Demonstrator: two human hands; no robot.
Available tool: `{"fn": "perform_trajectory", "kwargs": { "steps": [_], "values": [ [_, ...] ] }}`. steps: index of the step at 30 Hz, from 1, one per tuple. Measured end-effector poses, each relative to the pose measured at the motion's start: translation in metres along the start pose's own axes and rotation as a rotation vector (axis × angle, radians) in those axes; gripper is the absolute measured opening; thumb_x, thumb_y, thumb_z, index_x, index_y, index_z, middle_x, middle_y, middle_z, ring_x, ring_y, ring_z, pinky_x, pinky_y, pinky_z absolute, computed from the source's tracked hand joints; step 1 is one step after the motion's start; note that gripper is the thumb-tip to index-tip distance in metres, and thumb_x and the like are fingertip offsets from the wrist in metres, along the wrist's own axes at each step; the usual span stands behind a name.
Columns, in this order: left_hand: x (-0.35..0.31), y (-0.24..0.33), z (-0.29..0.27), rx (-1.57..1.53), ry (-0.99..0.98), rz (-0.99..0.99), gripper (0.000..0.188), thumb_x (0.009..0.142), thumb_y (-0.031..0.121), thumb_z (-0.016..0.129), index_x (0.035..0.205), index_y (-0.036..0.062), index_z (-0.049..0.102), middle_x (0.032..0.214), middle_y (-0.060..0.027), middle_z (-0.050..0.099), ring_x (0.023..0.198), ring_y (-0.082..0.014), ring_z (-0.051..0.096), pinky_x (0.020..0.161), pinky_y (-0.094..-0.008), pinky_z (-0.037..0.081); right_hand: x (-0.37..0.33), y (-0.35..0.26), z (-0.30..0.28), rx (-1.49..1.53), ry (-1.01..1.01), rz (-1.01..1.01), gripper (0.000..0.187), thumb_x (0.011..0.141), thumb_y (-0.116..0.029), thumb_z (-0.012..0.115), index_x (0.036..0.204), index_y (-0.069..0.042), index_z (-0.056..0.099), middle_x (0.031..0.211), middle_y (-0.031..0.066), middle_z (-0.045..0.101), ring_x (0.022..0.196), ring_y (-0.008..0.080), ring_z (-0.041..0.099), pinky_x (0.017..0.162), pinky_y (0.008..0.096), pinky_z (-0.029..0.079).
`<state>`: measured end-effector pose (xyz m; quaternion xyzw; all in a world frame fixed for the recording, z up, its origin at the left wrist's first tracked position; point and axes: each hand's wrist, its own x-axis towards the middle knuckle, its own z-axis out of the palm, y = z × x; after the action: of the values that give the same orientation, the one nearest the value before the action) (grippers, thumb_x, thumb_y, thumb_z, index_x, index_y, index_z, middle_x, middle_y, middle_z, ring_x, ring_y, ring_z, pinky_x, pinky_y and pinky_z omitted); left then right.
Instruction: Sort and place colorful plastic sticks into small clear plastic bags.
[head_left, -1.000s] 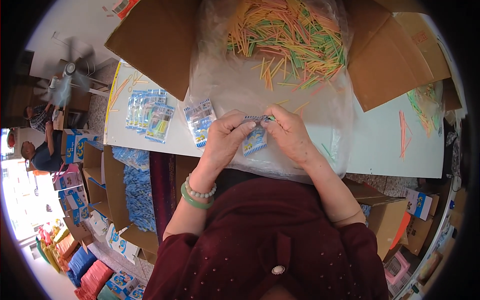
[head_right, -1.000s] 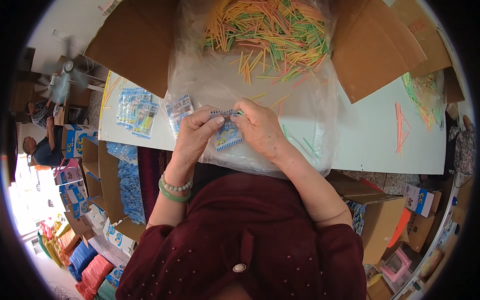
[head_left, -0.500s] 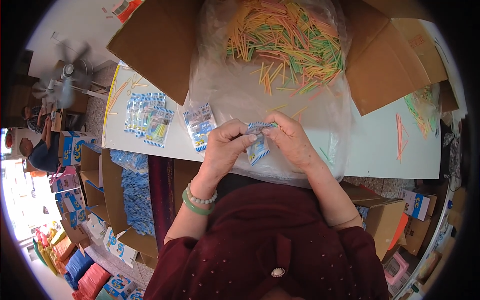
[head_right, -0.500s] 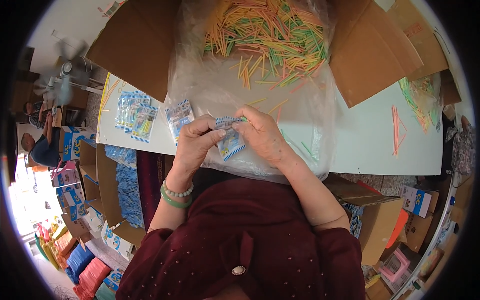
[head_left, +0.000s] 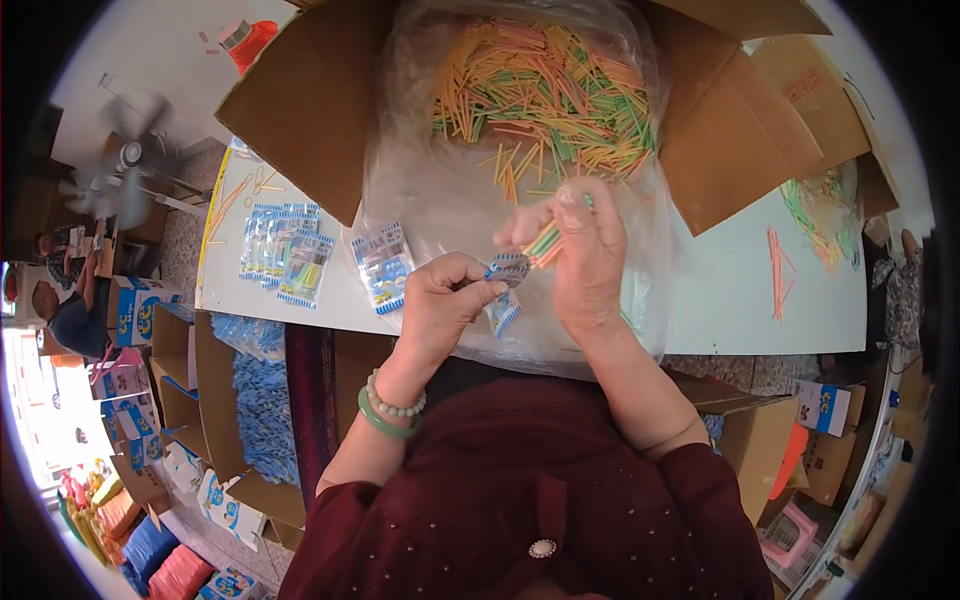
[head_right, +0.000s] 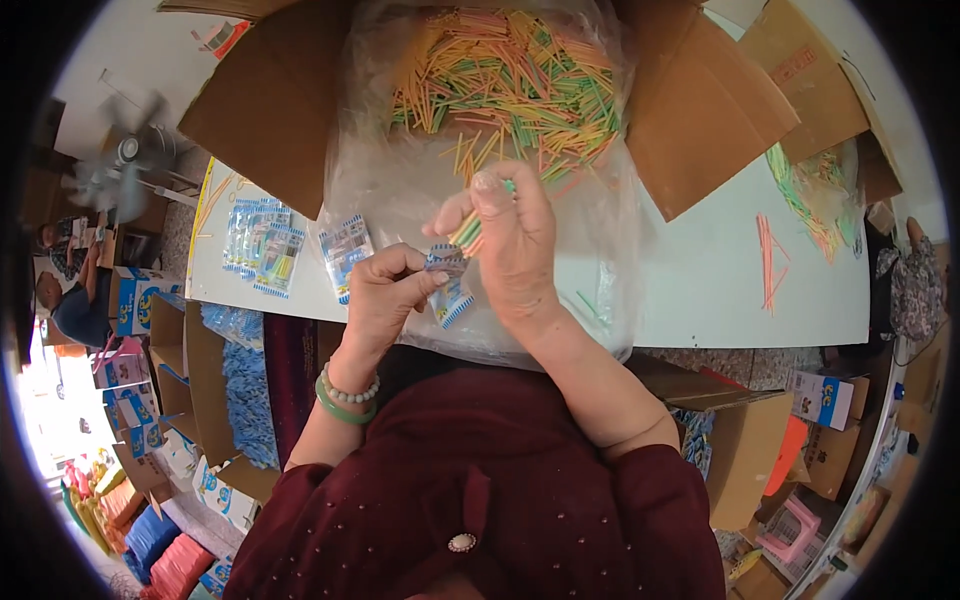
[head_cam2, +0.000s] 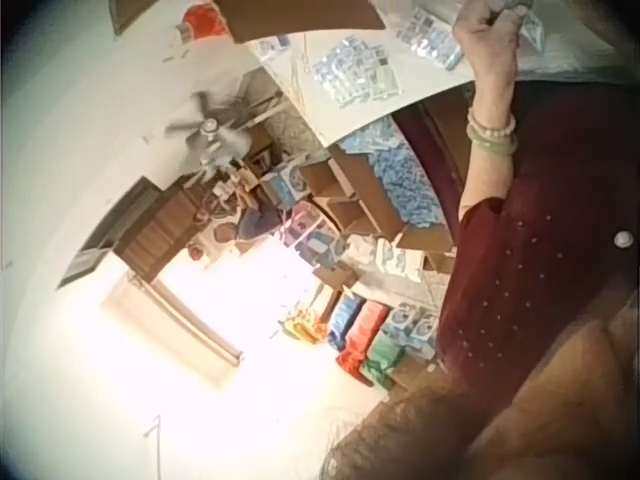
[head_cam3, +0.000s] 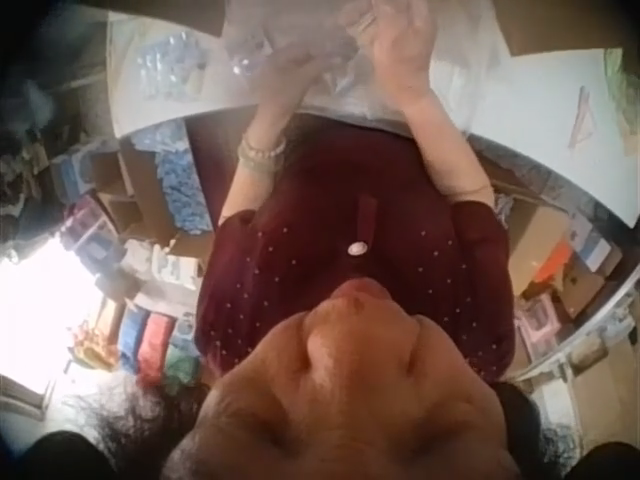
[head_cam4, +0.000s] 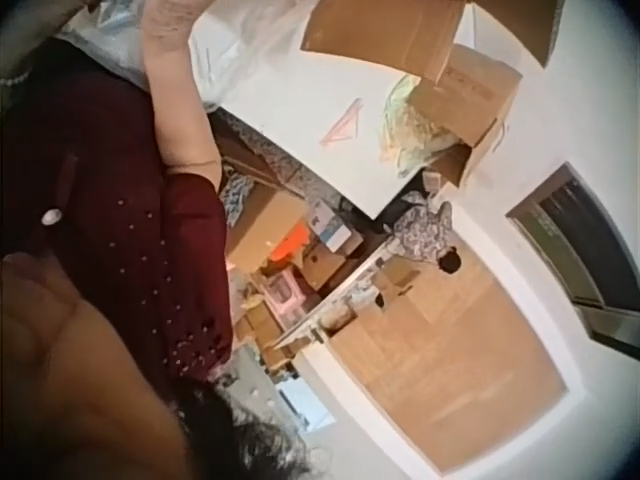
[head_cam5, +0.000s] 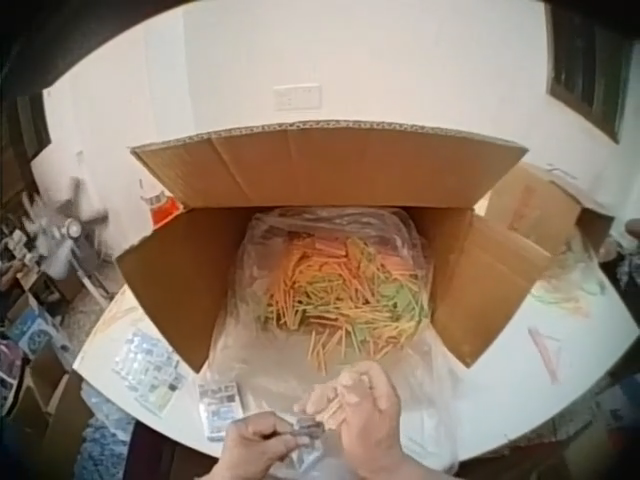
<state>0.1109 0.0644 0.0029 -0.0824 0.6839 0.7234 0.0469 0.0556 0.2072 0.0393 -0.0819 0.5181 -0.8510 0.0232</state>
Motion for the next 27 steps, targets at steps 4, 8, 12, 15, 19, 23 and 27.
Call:
{"fn": "perform_trajectory", "kwargs": {
  "steps": [4,8,12,15,19,23,27],
  "values": [
    [0.005,0.007,0.004,-0.069,-0.087,-0.032,0.007,0.078,0.002,0.071,0.077,0.0018,0.064,0.068,0.0003,0.060,0.056,-0.0049,0.052,0.051,-0.0181,0.043,0.002,0.004,-0.003,-0.140,0.001,-0.102,0.025,0.098,-0.029,0.046,0.092,-0.005,0.042,0.073,0.0113,0.061,0.071,0.0232,0.063,0.074,0.0381,0.052],
    [0.004,0.004,0.007,-0.135,-0.095,-0.031,0.008,0.079,0.004,0.071,0.077,0.0010,0.063,0.068,-0.0015,0.061,0.056,-0.0062,0.053,0.051,-0.0200,0.045,-0.006,0.016,-0.011,-0.174,-0.045,-0.120,0.025,0.098,-0.028,0.046,0.094,-0.004,0.042,0.075,0.0119,0.062,0.076,0.0225,0.063,0.077,0.0378,0.051],
    [0.005,0.002,0.007,-0.192,-0.082,-0.040,0.008,0.080,0.004,0.070,0.078,0.0008,0.063,0.069,-0.0021,0.062,0.056,-0.0068,0.054,0.051,-0.0200,0.045,-0.011,0.018,-0.016,-0.263,-0.083,-0.181,0.025,0.098,-0.028,0.047,0.094,-0.003,0.045,0.079,0.0105,0.063,0.081,0.0189,0.062,0.078,0.0340,0.049],
    [0.004,-0.001,0.008,-0.201,-0.071,-0.019,0.007,0.080,0.004,0.070,0.078,0.0011,0.064,0.069,-0.0020,0.062,0.056,-0.0072,0.054,0.052,-0.0198,0.045,-0.014,0.013,-0.016,-0.413,-0.088,-0.164,0.024,0.098,-0.026,0.046,0.094,-0.002,0.049,0.087,0.0090,0.064,0.082,0.0148,0.058,0.076,0.0308,0.047],
    [0.002,-0.002,0.013,-0.188,-0.061,0.063,0.002,0.082,0.002,0.068,0.081,0.0011,0.065,0.072,-0.0006,0.061,0.062,-0.0063,0.054,0.056,-0.0194,0.045,-0.013,0.018,-0.025,-0.410,-0.232,0.043,0.020,0.097,-0.021,0.046,0.099,-0.002,0.053,0.100,0.0077,0.063,0.081,0.0107,0.051,0.076,0.0273,0.044],
    [0.005,-0.007,0.018,-0.091,0.033,0.313,0.005,0.083,0.001,0.066,0.087,-0.0001,0.067,0.076,-0.0010,0.062,0.068,-0.0087,0.056,0.063,-0.0216,0.047,-0.011,0.017,-0.030,-0.461,-0.358,0.186,0.019,0.095,-0.015,0.046,0.106,-0.001,0.053,0.106,0.0081,0.063,0.087,0.0118,0.054,0.082,0.0274,0.044],
    [0.012,-0.012,0.001,-0.114,0.040,0.248,0.013,0.087,0.004,0.062,0.096,-0.0034,0.067,0.086,-0.0034,0.064,0.079,-0.0099,0.057,0.073,-0.0241,0.047,-0.011,0.004,-0.038,-0.210,-0.326,0.202,0.020,0.089,-0.008,0.052,0.107,-0.001,0.055,0.105,0.0074,0.062,0.098,0.0142,0.055,0.087,0.0282,0.044]
  ]
}}
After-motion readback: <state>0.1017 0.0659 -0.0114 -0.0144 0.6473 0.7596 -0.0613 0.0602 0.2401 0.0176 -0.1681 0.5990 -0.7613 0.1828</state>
